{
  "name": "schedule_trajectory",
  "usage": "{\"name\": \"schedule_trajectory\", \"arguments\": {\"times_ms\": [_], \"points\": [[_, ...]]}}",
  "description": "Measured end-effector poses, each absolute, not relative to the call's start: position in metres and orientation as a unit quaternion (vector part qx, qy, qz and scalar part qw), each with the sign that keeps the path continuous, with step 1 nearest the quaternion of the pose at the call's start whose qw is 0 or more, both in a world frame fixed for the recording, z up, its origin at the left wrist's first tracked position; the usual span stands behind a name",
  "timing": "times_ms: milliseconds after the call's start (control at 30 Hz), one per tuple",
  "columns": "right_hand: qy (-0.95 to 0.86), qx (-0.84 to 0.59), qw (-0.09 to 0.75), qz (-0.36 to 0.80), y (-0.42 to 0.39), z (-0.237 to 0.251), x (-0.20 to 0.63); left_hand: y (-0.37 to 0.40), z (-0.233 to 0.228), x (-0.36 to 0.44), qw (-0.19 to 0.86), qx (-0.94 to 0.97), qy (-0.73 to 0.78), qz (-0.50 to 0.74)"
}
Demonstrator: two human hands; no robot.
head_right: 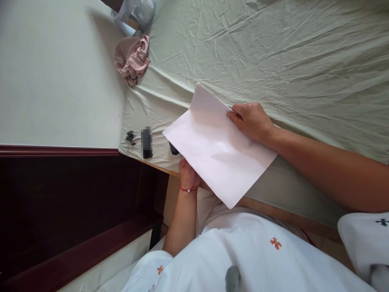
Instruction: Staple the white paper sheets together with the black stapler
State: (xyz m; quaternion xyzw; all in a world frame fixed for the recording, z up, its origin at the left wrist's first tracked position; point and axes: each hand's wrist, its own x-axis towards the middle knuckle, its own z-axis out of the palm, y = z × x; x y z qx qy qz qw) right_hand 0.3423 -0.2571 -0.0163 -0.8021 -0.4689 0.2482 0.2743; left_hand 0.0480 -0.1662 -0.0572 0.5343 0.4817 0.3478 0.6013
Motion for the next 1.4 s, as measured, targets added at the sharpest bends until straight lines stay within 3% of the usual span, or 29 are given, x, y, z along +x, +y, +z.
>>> {"name": "schedule_trajectory", "arguments": {"times_ms": [633,1233,1400], "points": [[-0.473,-0.803,0.272,0.241,-0.257,-0.020,0.340,-0.185,-0.068,0.060,0.533,0.563,0.445,0.449],[-0.481,-0.799,0.279,0.228,-0.257,-0.019,0.339,-0.186,-0.068,0.063,0.508,0.618,0.453,0.394],[-0.467,-0.782,0.347,0.224,-0.256,-0.028,0.342,-0.180,-0.071,0.065,0.524,0.583,0.457,0.419]]}}
